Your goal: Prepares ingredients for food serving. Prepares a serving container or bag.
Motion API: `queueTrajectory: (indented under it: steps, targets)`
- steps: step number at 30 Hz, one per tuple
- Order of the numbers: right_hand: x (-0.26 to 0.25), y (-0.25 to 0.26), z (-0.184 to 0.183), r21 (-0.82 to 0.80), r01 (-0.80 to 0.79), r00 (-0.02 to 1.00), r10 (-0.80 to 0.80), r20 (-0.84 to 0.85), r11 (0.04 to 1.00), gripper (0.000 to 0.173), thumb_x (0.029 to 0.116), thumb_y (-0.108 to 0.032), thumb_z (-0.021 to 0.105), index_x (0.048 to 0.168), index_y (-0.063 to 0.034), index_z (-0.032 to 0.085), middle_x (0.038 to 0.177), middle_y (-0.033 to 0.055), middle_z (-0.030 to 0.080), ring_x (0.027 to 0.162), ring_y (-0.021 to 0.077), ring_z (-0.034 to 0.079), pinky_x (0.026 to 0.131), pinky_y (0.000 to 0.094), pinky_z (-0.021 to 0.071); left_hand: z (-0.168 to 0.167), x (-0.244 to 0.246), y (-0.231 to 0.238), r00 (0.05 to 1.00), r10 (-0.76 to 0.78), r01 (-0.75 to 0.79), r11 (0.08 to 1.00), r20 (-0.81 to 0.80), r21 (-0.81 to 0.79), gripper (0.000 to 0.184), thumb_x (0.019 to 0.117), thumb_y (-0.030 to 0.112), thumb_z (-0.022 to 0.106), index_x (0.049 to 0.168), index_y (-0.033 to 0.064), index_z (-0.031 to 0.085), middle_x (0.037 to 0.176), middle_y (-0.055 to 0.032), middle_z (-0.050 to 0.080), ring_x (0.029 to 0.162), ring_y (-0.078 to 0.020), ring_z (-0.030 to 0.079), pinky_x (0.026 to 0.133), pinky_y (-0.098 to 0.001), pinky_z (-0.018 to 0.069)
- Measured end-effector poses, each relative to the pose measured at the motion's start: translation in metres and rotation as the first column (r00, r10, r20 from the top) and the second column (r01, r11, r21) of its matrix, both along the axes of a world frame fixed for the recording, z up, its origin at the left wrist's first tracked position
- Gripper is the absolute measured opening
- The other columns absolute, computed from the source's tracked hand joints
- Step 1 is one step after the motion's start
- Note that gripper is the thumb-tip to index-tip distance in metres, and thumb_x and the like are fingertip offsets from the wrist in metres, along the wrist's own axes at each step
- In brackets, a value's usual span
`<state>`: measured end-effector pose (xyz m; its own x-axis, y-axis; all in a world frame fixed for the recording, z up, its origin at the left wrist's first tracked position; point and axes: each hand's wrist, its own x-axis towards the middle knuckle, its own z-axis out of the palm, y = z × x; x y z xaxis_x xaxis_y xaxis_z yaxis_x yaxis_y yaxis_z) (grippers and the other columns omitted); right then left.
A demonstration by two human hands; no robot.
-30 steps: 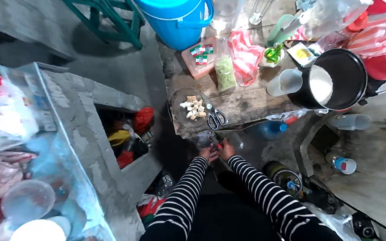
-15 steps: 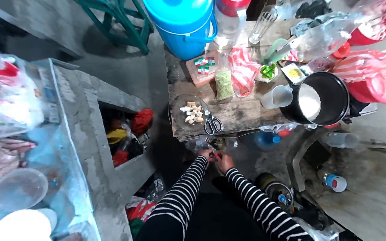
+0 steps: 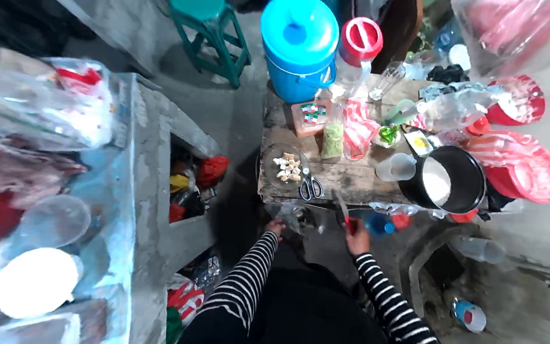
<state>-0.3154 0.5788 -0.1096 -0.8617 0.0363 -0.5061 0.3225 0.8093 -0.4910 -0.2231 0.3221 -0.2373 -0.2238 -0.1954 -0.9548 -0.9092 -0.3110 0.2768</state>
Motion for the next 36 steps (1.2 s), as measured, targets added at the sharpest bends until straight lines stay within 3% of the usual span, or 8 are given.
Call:
queueTrajectory:
  steps: [5,10,14,19,26,30,33,36]
  targets:
    - [-0.071,-0.019,-0.024,0.058,0.023,0.993,-0.016,-0.116,0.998,0.046,0.1054,-0.025,0.059,0.142,0.0021,0.055,0.132,0.0274,0.065,0.124,0.0411,0.063,0.109,0.0574,0.0476,0.036,0.079,-0.081,0.967,0.250,-0.255,0.949,-0.051,-0.184,0.045,0.1023,0.021,0.064,0.144,0.0074,0.054,0.136,-0.0209,0.062,0.115,-0.0330,0.066,0.093,-0.0495,0.0558]
    - [-0.079,-0.059,0.007,-0.049,0.041,0.967,-0.052,-0.250,0.998,0.052,0.1067,-0.030,0.055,0.144,0.0053,0.051,0.135,0.0280,0.063,0.128,0.0389,0.061,0.112,0.0522,0.0458,0.082,0.208,-0.129,0.902,0.432,-0.410,0.833,-0.027,-0.371,0.042,0.1067,0.029,0.056,0.142,0.0064,0.057,0.134,-0.0224,0.062,0.118,-0.0362,0.065,0.098,-0.0529,0.0529]
    - [-0.055,-0.091,0.009,-0.179,-0.333,0.877,0.235,-0.418,0.926,0.042,0.1102,-0.021,0.044,0.139,0.0082,0.054,0.122,0.0318,0.066,0.110,0.0436,0.068,0.100,0.0576,0.0517,0.103,0.285,-0.106,0.651,0.742,-0.738,0.571,-0.158,-0.359,0.047,0.1091,0.033,0.050,0.145,0.0033,0.052,0.138,-0.0265,0.059,0.121,-0.0403,0.063,0.098,-0.0570,0.0526]
    - [0.001,-0.198,0.007,-0.114,-0.766,0.583,0.610,-0.536,0.632,0.039,0.1088,-0.016,0.046,0.136,0.0083,0.061,0.125,0.0326,0.067,0.116,0.0471,0.066,0.104,0.0616,0.0496,0.070,0.345,-0.075,0.347,0.914,-0.906,0.269,-0.211,-0.328,0.054,0.1099,0.031,0.049,0.147,-0.0067,0.044,0.141,-0.0321,0.053,0.126,-0.0429,0.059,0.103,-0.0557,0.0496]
    - [0.126,-0.407,0.052,-0.111,-0.971,0.238,0.894,-0.380,0.211,0.039,0.1001,-0.007,0.058,0.139,-0.0035,0.064,0.132,0.0264,0.063,0.119,0.0389,0.065,0.104,0.0497,0.0532,0.070,0.375,-0.114,0.631,0.773,-0.729,0.562,-0.065,-0.390,0.048,0.1079,0.037,0.052,0.134,-0.0025,0.062,0.136,-0.0266,0.061,0.131,-0.0384,0.056,0.114,-0.0536,0.0396]
    - [0.205,-0.514,0.069,-0.140,-0.988,-0.003,0.925,-0.379,-0.060,0.042,0.1029,-0.010,0.052,0.144,-0.0054,0.059,0.138,0.0246,0.060,0.124,0.0359,0.063,0.108,0.0463,0.0511,0.049,0.412,-0.131,0.705,0.703,-0.675,0.621,-0.099,-0.399,0.044,0.1081,0.034,0.053,0.138,0.0023,0.061,0.138,-0.0231,0.061,0.131,-0.0372,0.057,0.114,-0.0527,0.0404]
    - [0.244,-0.571,0.070,-0.215,-0.974,-0.009,0.965,-0.261,-0.067,0.044,0.1070,-0.014,0.046,0.149,-0.0049,0.052,0.145,0.0211,0.058,0.130,0.0320,0.060,0.112,0.0445,0.0479,0.057,0.437,-0.125,0.627,0.779,-0.732,0.581,-0.019,-0.356,0.048,0.1072,0.037,0.054,0.138,0.0012,0.060,0.138,-0.0247,0.060,0.133,-0.0385,0.056,0.115,-0.0538,0.0390]
    - [0.257,-0.603,0.067,-0.201,-0.979,0.068,0.981,-0.179,0.031,0.046,0.1106,-0.028,0.044,0.150,-0.0043,0.051,0.144,0.0172,0.060,0.130,0.0288,0.061,0.113,0.0445,0.0473,0.047,0.463,-0.101,0.478,0.878,-0.822,0.454,0.017,-0.344,0.048,0.1067,0.038,0.055,0.133,-0.0010,0.063,0.125,-0.0257,0.067,0.117,-0.0390,0.066,0.104,-0.0551,0.0497]
